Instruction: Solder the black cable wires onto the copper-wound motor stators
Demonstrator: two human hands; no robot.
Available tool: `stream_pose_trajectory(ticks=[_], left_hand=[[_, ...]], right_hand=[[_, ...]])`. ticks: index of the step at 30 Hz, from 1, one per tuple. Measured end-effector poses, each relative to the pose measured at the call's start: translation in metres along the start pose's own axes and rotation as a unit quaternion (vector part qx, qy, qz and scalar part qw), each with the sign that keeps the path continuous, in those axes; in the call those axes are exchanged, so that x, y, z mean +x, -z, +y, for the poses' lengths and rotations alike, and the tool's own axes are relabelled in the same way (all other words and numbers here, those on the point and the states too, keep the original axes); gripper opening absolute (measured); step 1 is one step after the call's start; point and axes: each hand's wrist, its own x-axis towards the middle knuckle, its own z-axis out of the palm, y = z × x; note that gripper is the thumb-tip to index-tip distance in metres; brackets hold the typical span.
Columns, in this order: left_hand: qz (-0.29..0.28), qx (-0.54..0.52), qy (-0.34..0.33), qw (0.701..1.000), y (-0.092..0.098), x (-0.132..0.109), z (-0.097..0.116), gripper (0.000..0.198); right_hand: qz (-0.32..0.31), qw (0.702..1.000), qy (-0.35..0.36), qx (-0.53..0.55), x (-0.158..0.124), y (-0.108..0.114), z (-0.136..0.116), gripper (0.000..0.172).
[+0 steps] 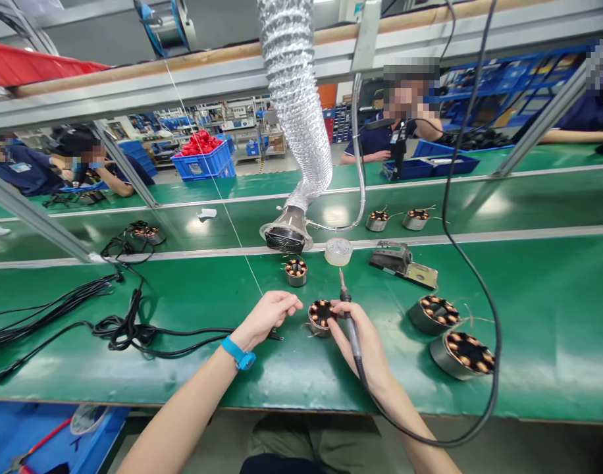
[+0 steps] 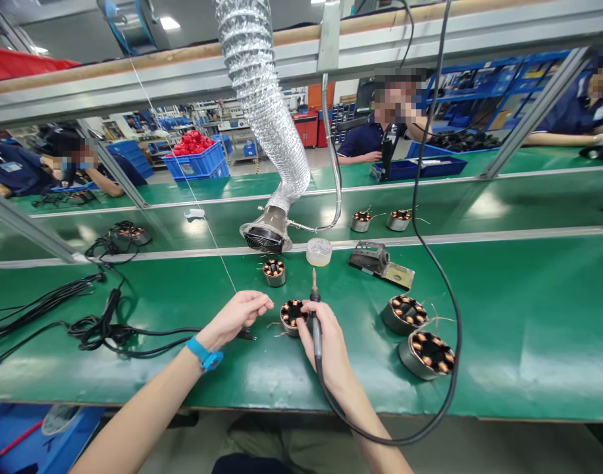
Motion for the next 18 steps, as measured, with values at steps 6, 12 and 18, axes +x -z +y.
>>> stream_pose_trajectory(ticks=[6,12,18], left_hand=[[0.05,0.172,-0.084,0.98,0.01,0.011,0.006,0.044],[-0.004,0.239,-0.183,0.954,0.001,0.017,0.013,0.042],[0.043,0.215,-0.151,0.964,0.01,0.014,0.013,0.049]], right_hand=[[-0.042,0.999,0.025,0.021,-0.001,-0.013,0.006,0.028],[-0.089,0.995,0.035,0.025,0.008,-0.012,0.009,0.024],[-0.088,0.995,0.035,0.035,0.012,-0.015,0.009,0.023]])
